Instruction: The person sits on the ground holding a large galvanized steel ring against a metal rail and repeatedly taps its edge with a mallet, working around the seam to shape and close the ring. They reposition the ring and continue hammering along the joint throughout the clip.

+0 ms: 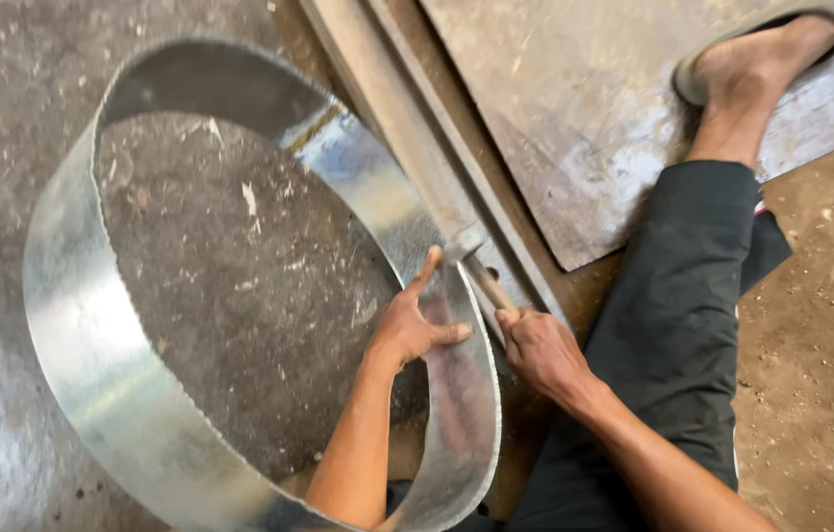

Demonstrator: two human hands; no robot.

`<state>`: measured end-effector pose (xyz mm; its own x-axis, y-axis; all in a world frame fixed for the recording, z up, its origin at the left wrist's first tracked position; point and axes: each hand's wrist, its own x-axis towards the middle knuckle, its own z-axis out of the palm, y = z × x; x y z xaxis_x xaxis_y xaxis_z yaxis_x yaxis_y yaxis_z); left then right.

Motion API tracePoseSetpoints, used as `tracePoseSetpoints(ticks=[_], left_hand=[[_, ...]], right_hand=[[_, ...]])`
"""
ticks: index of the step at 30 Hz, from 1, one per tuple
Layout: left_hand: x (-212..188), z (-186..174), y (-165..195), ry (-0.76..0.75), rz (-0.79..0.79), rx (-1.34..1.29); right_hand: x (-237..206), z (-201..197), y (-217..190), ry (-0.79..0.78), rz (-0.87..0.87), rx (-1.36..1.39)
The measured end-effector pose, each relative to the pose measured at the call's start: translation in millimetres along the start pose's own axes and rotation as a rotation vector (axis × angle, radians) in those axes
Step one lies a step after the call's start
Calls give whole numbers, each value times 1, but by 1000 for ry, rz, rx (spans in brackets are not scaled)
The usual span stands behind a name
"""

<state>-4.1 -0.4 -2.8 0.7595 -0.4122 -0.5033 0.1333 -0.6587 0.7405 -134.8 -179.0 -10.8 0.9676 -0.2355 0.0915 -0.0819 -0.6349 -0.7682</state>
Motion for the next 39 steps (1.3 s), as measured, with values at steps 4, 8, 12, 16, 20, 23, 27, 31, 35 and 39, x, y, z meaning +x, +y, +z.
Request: tracePoseSetpoints(ticks=[4,8,12,16,20,23,27,31,35,39], left_hand=[[-1,-1,5,-4,-27,-2],[-1,-1,7,-13,-31,-41],[0,1,6,-14,-76,-30],[-1,0,2,10,74,-28],[-1,2,3,17,12,-18],[-2,5,5,48,-85,30],[-4,7,6,116,0,52],[-4,7,6,192,-30,124],[-6,12,7,244,-46,68],[-9,17,9,277,-33,32]], right_hand=[[4,-1,0,40,94,141],[8,-1,0,12,63,116],[13,0,4,-61,54,46],[14,5,9,34,74,117],[17,8,17,-202,87,-156],[19,9,22,-162,48,-115],[18,13,25,-190,94,-119],[15,15,25,-176,104,-78],[14,14,25,-177,131,-52],[14,12,25,-195,138,-28]])
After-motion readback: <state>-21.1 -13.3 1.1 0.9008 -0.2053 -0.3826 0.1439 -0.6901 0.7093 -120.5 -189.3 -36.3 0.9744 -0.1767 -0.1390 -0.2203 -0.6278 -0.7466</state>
